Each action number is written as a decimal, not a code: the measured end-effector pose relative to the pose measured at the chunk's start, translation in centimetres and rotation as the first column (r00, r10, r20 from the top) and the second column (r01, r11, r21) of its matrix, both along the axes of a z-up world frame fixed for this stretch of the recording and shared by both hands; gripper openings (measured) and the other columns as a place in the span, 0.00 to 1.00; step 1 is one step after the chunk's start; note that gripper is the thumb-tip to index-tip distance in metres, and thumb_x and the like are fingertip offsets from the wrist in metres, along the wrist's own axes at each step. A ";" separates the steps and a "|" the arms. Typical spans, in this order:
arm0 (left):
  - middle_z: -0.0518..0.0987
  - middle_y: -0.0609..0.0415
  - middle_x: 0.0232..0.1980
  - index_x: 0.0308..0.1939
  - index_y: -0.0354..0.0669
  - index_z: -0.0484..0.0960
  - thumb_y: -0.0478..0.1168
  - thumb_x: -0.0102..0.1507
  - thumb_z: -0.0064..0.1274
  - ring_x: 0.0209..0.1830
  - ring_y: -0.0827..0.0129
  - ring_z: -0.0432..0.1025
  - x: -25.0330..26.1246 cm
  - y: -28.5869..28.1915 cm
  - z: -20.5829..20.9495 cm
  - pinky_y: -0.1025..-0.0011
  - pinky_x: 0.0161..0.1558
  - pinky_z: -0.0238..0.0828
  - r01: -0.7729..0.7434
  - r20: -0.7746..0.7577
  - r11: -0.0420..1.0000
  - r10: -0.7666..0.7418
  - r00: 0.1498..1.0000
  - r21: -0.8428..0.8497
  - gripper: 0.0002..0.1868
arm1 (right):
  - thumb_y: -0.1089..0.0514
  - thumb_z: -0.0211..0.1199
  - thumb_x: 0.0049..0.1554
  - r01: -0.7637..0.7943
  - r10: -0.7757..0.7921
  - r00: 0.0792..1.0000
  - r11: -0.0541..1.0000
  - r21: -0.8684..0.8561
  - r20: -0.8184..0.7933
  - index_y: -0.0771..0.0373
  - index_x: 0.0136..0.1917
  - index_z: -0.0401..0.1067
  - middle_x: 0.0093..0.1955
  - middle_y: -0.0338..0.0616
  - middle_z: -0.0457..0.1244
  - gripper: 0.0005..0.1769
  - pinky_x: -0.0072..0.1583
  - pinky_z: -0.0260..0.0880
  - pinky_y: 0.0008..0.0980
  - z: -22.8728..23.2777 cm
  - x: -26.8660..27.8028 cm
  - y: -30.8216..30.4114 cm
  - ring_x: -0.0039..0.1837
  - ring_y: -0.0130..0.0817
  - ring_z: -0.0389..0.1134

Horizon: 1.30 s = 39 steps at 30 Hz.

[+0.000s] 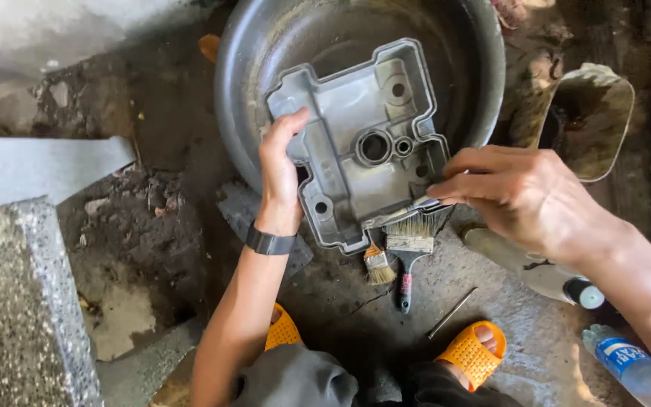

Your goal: Scrubbing dirt and grime off a motorcycle valve cover using a brush and cleaning solution.

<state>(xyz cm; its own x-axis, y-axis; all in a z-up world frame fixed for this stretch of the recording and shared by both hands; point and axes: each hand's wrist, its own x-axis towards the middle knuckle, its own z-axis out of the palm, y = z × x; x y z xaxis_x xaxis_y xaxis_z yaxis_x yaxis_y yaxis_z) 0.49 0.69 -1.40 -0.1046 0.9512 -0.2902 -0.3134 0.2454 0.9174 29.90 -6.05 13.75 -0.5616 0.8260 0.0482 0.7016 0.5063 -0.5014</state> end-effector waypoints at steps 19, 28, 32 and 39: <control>0.82 0.51 0.57 0.52 0.34 0.84 0.49 0.65 0.46 0.64 0.67 0.70 0.1 -0.5 0.3 0.65 0.71 0.54 0.068 -0.094 0.997 -0.064 0.993 0.044 0.23 | 0.68 0.66 0.45 -0.018 0.016 0.998 0.999 -0.036 -0.057 0.58 0.48 0.82 0.49 0.39 0.72 0.16 0.45 0.79 0.32 -1.7 1.3 -0.9 0.47 0.37 0.75; 0.83 0.53 0.56 0.51 0.38 0.85 0.51 0.65 0.44 0.62 0.68 0.72 -0.1 -0.5 0.0 0.67 0.69 0.59 0.098 -0.154 0.990 -0.081 0.985 0.103 0.23 | 0.71 0.66 0.44 0.010 -0.011 1.000 0.996 -0.094 -0.011 0.57 0.49 0.83 0.46 0.38 0.72 0.21 0.32 0.74 0.30 -1.6 0.5 -1.9 0.40 0.35 0.74; 0.82 0.49 0.52 0.49 0.32 0.85 0.47 0.66 0.49 0.58 0.65 0.72 -1.5 -0.1 0.3 0.65 0.67 0.60 0.034 -0.059 0.992 -0.028 0.998 0.117 0.21 | 0.64 0.70 0.50 0.250 -0.263 0.957 0.962 -0.113 -0.121 0.58 0.52 0.80 0.50 0.38 0.69 0.14 0.42 0.75 0.27 -2.4 4.3 -3.6 0.43 0.27 0.73; 0.83 0.50 0.53 0.51 0.31 0.85 0.48 0.66 0.47 0.60 0.67 0.72 -0.6 -0.1 0.5 0.66 0.68 0.60 0.057 -0.086 0.986 -0.043 0.995 0.156 0.23 | 0.64 0.70 0.46 0.195 -0.195 0.981 0.978 0.079 -0.003 0.55 0.52 0.81 0.47 0.38 0.69 0.18 0.44 0.75 0.34 -1.1 2.0 -4.0 0.44 0.33 0.71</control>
